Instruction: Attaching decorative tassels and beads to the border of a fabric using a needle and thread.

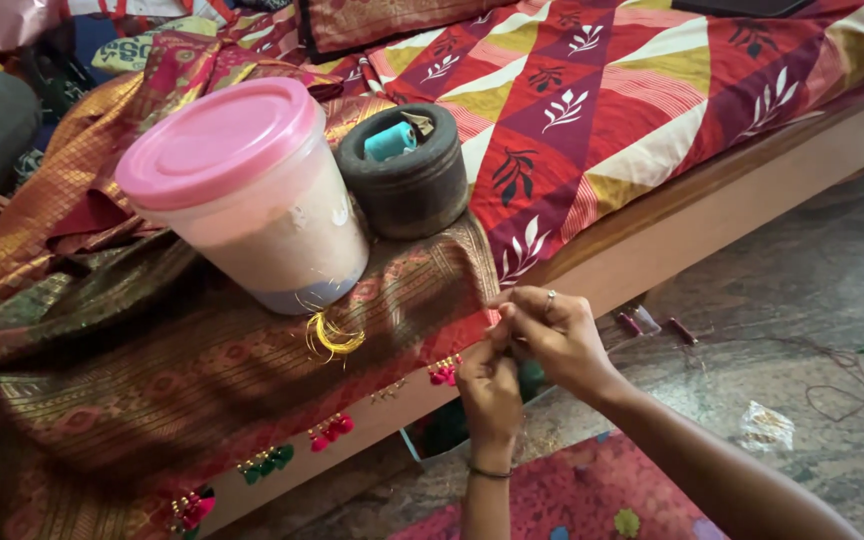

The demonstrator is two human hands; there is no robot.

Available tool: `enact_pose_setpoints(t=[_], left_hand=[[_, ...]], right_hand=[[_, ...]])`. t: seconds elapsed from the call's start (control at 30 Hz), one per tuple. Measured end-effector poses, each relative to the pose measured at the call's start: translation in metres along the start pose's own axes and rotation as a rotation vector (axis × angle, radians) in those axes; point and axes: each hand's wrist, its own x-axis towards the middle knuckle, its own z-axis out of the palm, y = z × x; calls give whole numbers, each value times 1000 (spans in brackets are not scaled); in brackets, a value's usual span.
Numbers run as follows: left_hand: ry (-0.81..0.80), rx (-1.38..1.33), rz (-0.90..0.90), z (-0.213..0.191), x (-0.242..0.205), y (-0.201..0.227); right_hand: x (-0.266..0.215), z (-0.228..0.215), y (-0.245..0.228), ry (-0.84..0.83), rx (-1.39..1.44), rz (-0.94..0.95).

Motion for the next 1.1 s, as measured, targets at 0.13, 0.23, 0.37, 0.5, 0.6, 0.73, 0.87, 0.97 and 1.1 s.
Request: enact_pose_setpoints(t=[0.13,0.23,0.37,0.5,0.6,0.73,0.87,0.97,1.1], left_hand=[[-24,-223,59,4,3,22],[10,-239,-191,3,0,-1],[50,-249,-90,1,0,-40],[-43,-360,-155,2,7,-24],[-173,-393,-207,0,10,0],[-210,-515,-303,-4,17,6],[-155,-593,-372,-6,19,7],[-151,-612,-320,-10,15,3],[-159,-497,-277,-13,6,-3]], right_hand=[[9,-3,-3,-14,217,207],[11,-9,5,-102,186,181],[11,-18,13,-262,128,181],[28,-23,-17,-262,-62,153],[52,-30,-10,-253,63,-75],[74,-25,-27,-228,179,-5],[83,-19,-27,-226,130,-79],[92,-16,-34,-211,159,-117],[117,-21,-37,-95,268,-199]])
